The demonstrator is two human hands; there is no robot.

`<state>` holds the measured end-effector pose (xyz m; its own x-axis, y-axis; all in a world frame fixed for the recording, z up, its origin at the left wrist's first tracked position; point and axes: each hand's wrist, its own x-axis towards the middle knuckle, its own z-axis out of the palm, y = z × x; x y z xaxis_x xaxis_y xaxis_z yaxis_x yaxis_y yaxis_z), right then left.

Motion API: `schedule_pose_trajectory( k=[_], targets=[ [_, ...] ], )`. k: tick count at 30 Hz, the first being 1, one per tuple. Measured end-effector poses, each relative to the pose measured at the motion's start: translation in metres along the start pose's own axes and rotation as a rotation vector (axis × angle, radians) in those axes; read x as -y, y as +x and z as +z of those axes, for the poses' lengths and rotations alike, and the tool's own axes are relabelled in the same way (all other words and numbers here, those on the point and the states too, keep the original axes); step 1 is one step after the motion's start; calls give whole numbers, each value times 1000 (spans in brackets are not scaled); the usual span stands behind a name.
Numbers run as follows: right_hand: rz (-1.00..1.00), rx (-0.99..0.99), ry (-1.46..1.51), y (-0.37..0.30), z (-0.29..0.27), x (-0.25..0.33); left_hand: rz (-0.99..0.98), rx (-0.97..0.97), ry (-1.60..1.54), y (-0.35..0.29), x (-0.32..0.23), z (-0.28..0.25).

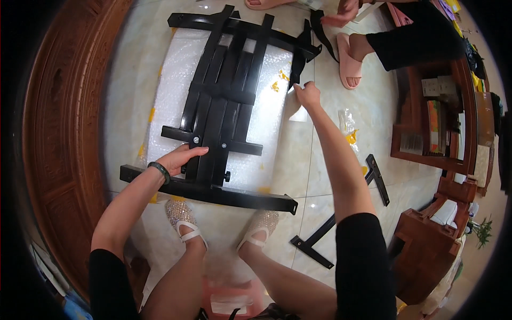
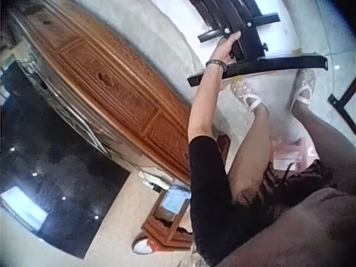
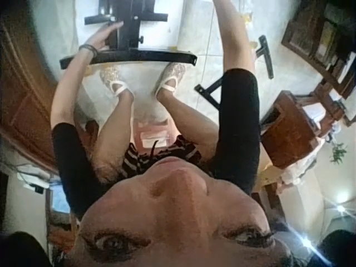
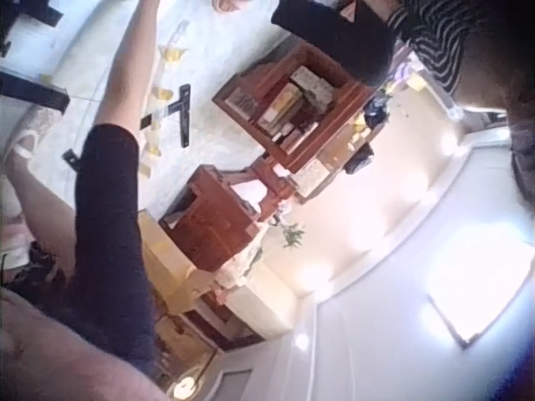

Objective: The person assembles a black metal frame on the floor, removing tape and plastic wrapping from components while another person assists by holding objects and providing tape.

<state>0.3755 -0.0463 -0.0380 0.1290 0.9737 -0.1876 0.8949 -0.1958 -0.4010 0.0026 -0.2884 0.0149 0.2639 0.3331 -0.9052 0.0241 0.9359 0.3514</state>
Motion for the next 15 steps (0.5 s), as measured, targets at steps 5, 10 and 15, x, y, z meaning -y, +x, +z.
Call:
schedule_pose_trajectory(
  k=[5,10,15],
  targets=[
    [139,-137,54,22,15,20,129,30,-60,-10,-11,17],
    [65,-125,-20,-2,11,-26,50,65,-17,1,0,1],
    [-104,220,-89,-50,-36,-107,26,76,-12,0,-6,10]
  ],
)
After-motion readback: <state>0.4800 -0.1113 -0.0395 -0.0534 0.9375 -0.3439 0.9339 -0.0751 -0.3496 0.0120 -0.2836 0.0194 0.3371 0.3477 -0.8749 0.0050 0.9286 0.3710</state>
